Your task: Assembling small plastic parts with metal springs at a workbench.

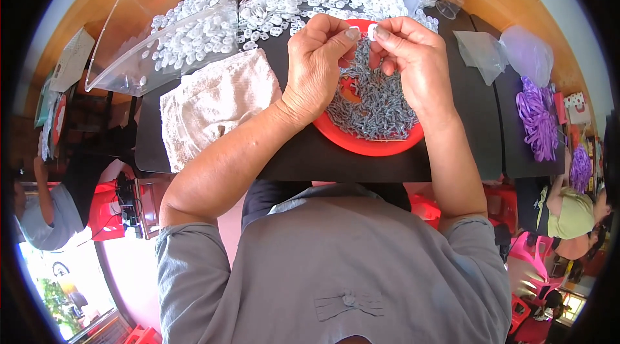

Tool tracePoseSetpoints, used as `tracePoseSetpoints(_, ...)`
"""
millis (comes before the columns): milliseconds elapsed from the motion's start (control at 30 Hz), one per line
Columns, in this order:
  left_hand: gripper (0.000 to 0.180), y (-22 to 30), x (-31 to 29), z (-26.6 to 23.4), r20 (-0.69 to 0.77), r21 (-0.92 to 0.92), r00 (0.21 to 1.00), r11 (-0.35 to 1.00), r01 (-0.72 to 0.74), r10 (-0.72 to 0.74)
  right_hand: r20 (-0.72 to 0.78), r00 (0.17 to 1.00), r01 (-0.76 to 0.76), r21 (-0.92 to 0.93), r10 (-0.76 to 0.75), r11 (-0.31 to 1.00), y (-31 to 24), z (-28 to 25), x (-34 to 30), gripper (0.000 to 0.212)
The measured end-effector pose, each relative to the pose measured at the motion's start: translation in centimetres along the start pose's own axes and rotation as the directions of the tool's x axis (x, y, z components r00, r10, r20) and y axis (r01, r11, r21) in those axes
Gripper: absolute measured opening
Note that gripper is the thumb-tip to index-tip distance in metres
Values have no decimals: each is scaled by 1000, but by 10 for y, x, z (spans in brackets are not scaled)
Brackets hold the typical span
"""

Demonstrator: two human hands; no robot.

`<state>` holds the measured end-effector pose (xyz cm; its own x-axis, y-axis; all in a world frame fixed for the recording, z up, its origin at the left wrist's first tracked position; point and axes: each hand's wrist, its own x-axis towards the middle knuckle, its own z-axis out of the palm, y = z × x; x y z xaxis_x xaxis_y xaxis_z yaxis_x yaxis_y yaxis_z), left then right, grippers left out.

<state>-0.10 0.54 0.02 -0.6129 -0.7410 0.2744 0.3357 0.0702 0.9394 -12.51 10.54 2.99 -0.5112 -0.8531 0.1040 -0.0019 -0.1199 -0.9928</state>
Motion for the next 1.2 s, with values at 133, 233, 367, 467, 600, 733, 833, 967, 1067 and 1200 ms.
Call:
tracePoseSetpoints(133,14,1,-1,0,-1,0,1000,1000,18,-18,-9,999,40,-41,-40,998,1,1,0,13)
tracePoseSetpoints(233,14,3,-1,-1,-1,2,999,999,32,-32,-26,998,61,-41,-62,997,0,3,0,12)
tracePoseSetpoints(367,15,4,-1,0,-5,2,999,999,33,-33,-27,998,63,-60,-65,996,1,3,0,12)
tracePoseSetpoints(467,14,4,-1,0,-7,-1,999,999,34,-34,-25,996,88,-84,-91,993,1,3,0,12)
tracePoseSetpoints(600,14,3,-1,-1,-1,0,1000,1000,31,-31,-26,997,76,-87,-79,993,1,4,-1,11)
tracePoseSetpoints(733,14,3,-1,0,-1,8,1000,1000,18,-18,-23,995,92,-90,-95,992,1,3,0,11)
tracePoseSetpoints(833,14,3,-3,1,20,40,1000,999,-9,8,6,996,85,-117,-85,989,1,4,-1,11)
tracePoseSetpoints(967,14,5,-5,3,38,67,999,998,6,-9,-7,997,77,-95,-78,993,2,7,-2,11)
tracePoseSetpoints(1067,13,5,-3,1,84,-6,990,993,116,-115,13,996,88,-72,-87,994,6,4,3,12)
tracePoseSetpoints(1200,15,5,-3,1,65,-14,989,991,132,-131,37,999,10,16,-11,1000,3,2,3,15)
